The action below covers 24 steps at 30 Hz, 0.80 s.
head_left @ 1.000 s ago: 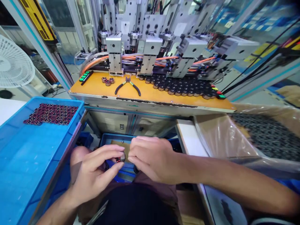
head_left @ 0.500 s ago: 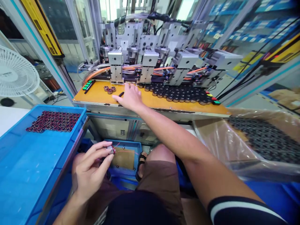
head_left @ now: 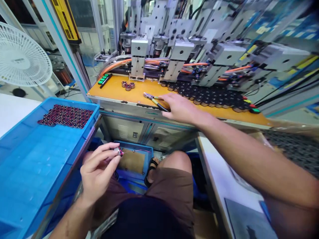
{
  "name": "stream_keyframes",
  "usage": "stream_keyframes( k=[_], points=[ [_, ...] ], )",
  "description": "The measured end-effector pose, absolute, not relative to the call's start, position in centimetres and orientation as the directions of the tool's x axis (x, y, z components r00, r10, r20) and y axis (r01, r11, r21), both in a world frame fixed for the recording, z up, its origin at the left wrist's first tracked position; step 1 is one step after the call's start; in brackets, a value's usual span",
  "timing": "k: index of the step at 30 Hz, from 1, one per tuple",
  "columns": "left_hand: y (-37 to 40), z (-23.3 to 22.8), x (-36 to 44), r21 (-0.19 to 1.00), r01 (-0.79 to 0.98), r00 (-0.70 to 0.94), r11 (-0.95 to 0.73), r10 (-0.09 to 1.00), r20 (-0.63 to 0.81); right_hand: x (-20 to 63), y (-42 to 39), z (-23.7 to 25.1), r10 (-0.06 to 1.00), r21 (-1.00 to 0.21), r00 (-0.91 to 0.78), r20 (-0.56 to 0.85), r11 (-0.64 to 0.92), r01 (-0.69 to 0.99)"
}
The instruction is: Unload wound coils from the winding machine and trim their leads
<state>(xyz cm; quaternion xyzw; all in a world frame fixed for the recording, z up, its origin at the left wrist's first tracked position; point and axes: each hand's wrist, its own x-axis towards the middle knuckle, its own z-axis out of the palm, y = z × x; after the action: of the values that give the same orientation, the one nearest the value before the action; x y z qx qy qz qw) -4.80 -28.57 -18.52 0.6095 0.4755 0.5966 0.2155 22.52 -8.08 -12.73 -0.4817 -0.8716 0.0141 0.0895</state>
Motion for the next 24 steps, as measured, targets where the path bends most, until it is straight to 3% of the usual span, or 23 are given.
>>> stream_keyframes(
  k=[3,5,7,9,12,14,16,24],
  points=[
    [-28.6,-18.4,-4.1,0.832,0.318,-0.143,-0.454,0.845,0.516,23.4,-11.5,-15.2,0.76,-0.131,-0.557,0.335,0.623,0.771],
    [-28.6,-18.3,-3.8,0.821,0.341,-0.134,-0.457,0.841,0.524,23.4,-15.0,-17.3,0.727,-0.275,-0.546,0.417,0.673,0.686],
    [-28.6,-18.1,-3.6,0.808,0.368,-0.125,-0.461,0.836,0.534,22.9,-19.1,-19.5,0.784,-0.536,-0.529,0.326,0.614,0.58],
    [-28.5,-18.0,-3.5,0.799,0.386,-0.118,-0.461,0.834,0.539,22.2,-23.1,-21.4,0.82,-0.777,-0.552,0.148,0.442,0.448],
    [-28.3,-17.9,-3.1,0.802,0.394,-0.098,-0.449,0.847,0.522,21.0,-27.5,-23.1,0.763,-0.974,-0.646,0.012,0.156,0.166],
    [-28.1,-17.9,-2.8,0.807,0.386,-0.082,-0.447,0.855,0.512,20.5,-28.9,-23.3,0.727,-0.999,-0.685,0.042,0.054,-0.005],
    [-27.9,-17.9,-2.4,0.814,0.374,-0.071,-0.445,0.861,0.503,20.3,-29.2,-23.0,0.709,-0.994,-0.698,0.101,0.049,-0.094],
    [-28.0,-18.1,-1.7,0.83,0.332,-0.045,-0.449,0.871,0.489,20.2,-28.4,-22.2,0.705,-0.977,-0.681,0.198,0.198,-0.08]
  ],
)
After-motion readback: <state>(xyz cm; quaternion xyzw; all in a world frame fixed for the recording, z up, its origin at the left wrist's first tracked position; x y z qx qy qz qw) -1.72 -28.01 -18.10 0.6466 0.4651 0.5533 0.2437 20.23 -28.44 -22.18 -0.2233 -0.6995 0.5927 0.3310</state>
